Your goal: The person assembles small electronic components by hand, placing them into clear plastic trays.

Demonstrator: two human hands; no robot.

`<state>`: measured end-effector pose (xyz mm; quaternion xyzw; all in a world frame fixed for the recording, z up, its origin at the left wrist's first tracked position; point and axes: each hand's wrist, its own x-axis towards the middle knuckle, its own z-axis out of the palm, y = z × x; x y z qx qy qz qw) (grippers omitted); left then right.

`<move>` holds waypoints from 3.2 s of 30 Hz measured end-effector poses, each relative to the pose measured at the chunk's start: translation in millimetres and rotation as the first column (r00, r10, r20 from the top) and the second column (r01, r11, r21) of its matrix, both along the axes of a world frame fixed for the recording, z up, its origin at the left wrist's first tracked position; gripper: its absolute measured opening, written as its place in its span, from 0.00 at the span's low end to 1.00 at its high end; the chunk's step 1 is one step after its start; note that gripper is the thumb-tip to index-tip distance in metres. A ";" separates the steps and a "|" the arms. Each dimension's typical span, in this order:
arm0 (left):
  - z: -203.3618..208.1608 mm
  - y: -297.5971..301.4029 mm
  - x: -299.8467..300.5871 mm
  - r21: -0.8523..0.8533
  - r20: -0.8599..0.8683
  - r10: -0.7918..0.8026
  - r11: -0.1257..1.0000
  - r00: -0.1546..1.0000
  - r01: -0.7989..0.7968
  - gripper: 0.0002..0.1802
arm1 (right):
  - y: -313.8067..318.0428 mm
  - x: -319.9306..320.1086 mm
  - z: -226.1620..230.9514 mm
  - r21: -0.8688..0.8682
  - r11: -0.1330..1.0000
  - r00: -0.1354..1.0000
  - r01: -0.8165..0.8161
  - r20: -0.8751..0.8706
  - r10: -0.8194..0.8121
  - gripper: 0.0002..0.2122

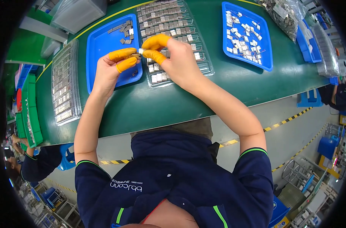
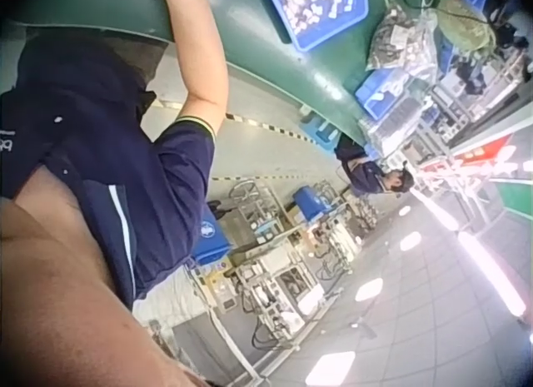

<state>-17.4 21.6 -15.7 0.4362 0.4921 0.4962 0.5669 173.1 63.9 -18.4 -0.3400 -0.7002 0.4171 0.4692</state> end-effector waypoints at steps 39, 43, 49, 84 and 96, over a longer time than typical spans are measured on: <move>25.3 -6.2 19.2 0.216 -0.056 0.051 0.976 0.997 -0.038 0.22 | -18.3 52.2 19.8 0.380 0.905 0.948 0.193 0.166 -0.272 0.08; 7.2 9.9 -26.9 0.222 -0.413 0.241 0.962 0.878 -0.160 0.14 | -32.1 76.1 7.4 0.591 0.803 0.777 0.083 0.466 -0.423 0.07; 12.2 -2.5 -4.8 0.547 -0.780 0.419 0.817 0.464 0.182 0.12 | -34.7 80.0 -10.1 0.648 0.757 0.711 0.082 0.495 -0.500 0.08; 4.5 -20.7 55.3 0.373 -0.905 0.132 0.706 0.405 0.602 0.20 | -54.6 64.5 -18.3 0.569 0.808 0.808 0.154 0.398 -0.434 0.14; 7.9 -26.1 49.6 0.317 -0.634 0.029 0.921 0.773 0.226 0.16 | -48.0 70.4 -7.8 0.352 0.892 0.898 0.285 0.228 -0.377 0.09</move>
